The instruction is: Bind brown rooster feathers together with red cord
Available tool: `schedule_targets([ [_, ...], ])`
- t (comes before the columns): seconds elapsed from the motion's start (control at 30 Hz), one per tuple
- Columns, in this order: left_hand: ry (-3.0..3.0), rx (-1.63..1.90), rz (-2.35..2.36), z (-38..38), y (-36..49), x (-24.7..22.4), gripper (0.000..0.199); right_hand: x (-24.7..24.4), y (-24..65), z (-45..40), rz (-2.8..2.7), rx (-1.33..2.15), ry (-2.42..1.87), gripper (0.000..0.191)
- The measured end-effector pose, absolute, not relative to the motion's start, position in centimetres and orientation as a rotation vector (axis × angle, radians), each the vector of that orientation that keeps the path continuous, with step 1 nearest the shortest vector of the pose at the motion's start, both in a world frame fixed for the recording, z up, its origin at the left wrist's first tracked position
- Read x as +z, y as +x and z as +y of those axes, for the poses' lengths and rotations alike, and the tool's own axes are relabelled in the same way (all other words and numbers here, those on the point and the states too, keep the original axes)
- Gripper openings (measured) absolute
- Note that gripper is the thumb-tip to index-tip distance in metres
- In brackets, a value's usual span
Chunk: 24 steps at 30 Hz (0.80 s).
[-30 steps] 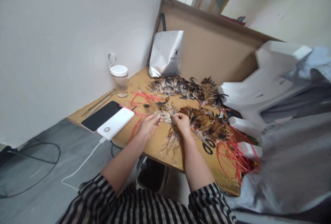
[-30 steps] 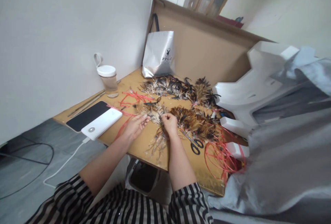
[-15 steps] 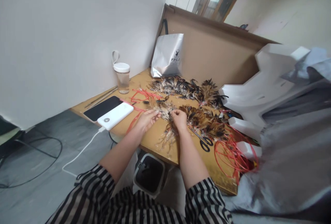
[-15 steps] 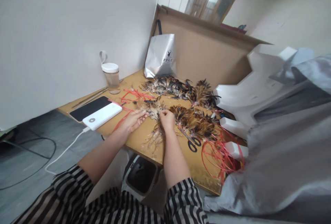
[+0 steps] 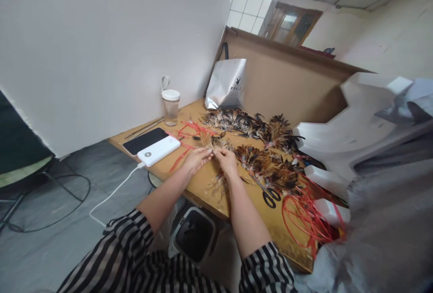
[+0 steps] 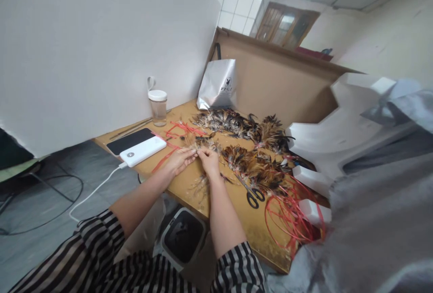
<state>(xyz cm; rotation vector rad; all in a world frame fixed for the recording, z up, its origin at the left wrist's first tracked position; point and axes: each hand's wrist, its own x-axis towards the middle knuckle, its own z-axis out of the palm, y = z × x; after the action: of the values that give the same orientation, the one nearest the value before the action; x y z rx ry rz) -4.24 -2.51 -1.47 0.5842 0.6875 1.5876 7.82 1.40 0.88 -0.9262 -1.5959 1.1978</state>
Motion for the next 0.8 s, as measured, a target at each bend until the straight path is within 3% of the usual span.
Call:
schedule_targets([
  [0.8,0.592,1.545,0.672,-2.80,-4.49,-1.18,0.015,1.33,8.12,1.40,-1.756,1.217,-0.900,0.022],
])
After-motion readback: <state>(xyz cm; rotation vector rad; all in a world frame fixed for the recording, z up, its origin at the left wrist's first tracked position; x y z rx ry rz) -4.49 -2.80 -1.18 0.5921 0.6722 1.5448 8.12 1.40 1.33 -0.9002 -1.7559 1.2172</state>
